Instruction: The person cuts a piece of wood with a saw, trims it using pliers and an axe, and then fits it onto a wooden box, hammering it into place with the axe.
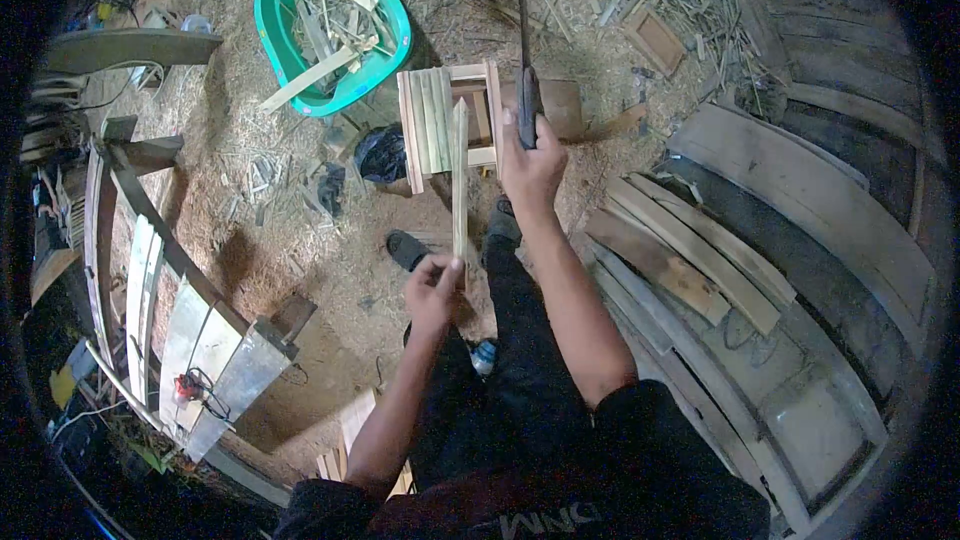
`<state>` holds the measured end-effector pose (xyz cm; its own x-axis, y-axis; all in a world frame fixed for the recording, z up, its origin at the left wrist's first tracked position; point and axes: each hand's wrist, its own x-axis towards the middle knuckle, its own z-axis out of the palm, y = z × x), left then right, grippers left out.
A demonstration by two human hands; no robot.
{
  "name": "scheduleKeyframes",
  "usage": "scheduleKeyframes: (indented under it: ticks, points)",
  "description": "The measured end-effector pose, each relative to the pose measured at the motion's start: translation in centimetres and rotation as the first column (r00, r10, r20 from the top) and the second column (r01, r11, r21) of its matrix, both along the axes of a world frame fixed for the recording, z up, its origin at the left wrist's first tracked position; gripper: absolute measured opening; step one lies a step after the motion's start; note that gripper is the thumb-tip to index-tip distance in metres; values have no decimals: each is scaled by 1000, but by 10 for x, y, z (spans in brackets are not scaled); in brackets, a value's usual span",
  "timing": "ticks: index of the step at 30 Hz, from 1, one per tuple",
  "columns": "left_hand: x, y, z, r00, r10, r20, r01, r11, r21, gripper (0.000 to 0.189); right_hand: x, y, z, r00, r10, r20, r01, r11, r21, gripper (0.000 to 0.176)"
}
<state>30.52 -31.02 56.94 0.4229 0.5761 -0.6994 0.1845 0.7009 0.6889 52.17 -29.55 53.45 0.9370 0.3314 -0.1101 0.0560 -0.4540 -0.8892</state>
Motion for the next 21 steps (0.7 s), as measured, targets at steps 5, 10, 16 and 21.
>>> scheduleKeyframes:
  ticks: [5,10,16,21]
  points:
    - [31,19,-128,982,-6,-190,17,998,58,22,-26,-40,-70,992,30,123,-36,998,45,29]
    - [90,26,-241,962,65,-267,-37,994,106,24,-49,-97,-98,998,47,-30,-53,963,-266,30]
    - [120,16,-310,938,142,-315,-83,977,194,25,-48,-133,-120,976,31,-214,-89,959,-270,28]
    - [119,15,-303,907,307,-290,-262,948,183,24,-32,-146,-129,971,72,-229,-137,950,-282,27]
